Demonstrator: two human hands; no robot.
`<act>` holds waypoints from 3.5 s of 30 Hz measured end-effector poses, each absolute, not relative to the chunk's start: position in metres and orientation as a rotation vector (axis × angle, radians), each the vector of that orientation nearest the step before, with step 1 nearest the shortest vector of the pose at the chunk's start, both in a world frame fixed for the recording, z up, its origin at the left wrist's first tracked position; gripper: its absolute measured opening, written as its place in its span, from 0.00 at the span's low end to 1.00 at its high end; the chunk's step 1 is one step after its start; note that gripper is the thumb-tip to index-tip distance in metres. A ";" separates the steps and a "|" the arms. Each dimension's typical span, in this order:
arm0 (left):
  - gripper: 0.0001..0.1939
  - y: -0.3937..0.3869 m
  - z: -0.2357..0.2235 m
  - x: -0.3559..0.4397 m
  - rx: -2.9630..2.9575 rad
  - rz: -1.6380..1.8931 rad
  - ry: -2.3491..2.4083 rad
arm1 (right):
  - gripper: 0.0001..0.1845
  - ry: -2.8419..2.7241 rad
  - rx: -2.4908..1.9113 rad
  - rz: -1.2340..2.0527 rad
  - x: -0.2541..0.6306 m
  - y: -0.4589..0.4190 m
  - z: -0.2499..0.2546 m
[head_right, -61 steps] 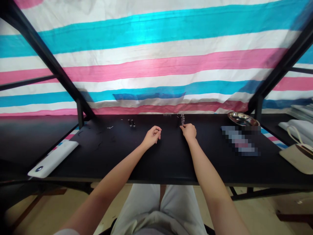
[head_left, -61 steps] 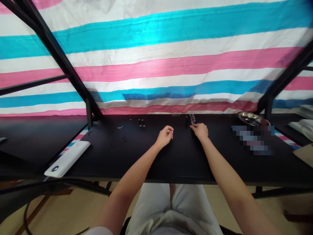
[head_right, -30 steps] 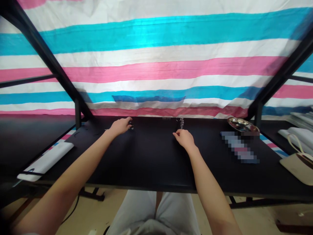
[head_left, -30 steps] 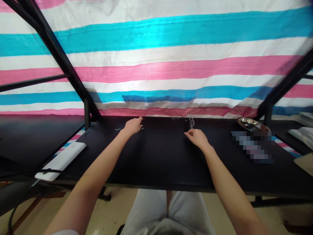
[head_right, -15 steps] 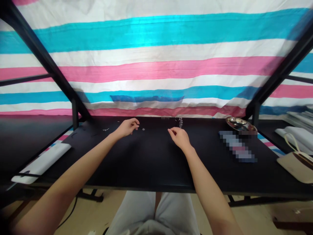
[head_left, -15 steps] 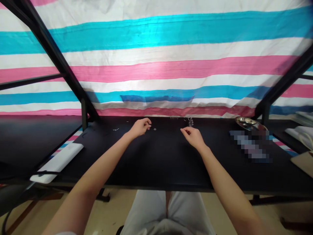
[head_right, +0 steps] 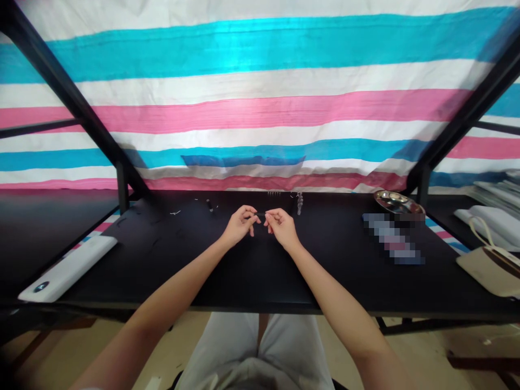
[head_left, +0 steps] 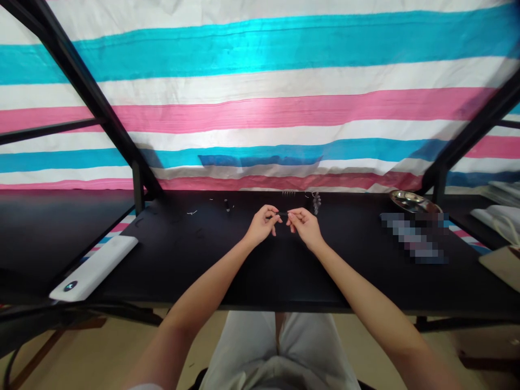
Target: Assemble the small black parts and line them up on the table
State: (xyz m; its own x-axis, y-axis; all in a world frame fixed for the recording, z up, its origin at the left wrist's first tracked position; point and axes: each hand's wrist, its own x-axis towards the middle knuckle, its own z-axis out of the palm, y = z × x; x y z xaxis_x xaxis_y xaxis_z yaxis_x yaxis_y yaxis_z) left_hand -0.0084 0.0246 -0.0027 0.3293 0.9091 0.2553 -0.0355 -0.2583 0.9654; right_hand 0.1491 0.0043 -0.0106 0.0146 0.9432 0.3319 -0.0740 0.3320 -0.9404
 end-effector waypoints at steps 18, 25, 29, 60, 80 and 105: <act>0.09 0.009 -0.016 -0.008 1.817 1.038 0.958 | 0.16 -1.358 -0.907 0.981 0.151 0.001 -0.008; 0.10 0.007 -0.013 -0.008 1.851 1.007 1.020 | 0.16 -1.351 -0.897 1.003 0.150 0.000 -0.007; 0.12 0.006 -0.013 -0.008 1.849 1.010 1.066 | 0.16 -1.357 -0.905 1.007 0.149 -0.001 -0.006; 0.21 0.009 -0.005 -0.002 1.353 0.964 0.944 | 0.16 -1.477 -0.911 0.893 0.150 0.000 -0.010; 0.18 0.009 -0.004 -0.002 1.351 1.024 0.949 | 0.12 -1.682 -0.951 0.712 0.159 -0.003 -0.005; 0.16 0.016 -0.009 -0.006 1.364 1.107 1.027 | 0.13 -1.484 -0.907 0.639 0.173 0.006 -0.004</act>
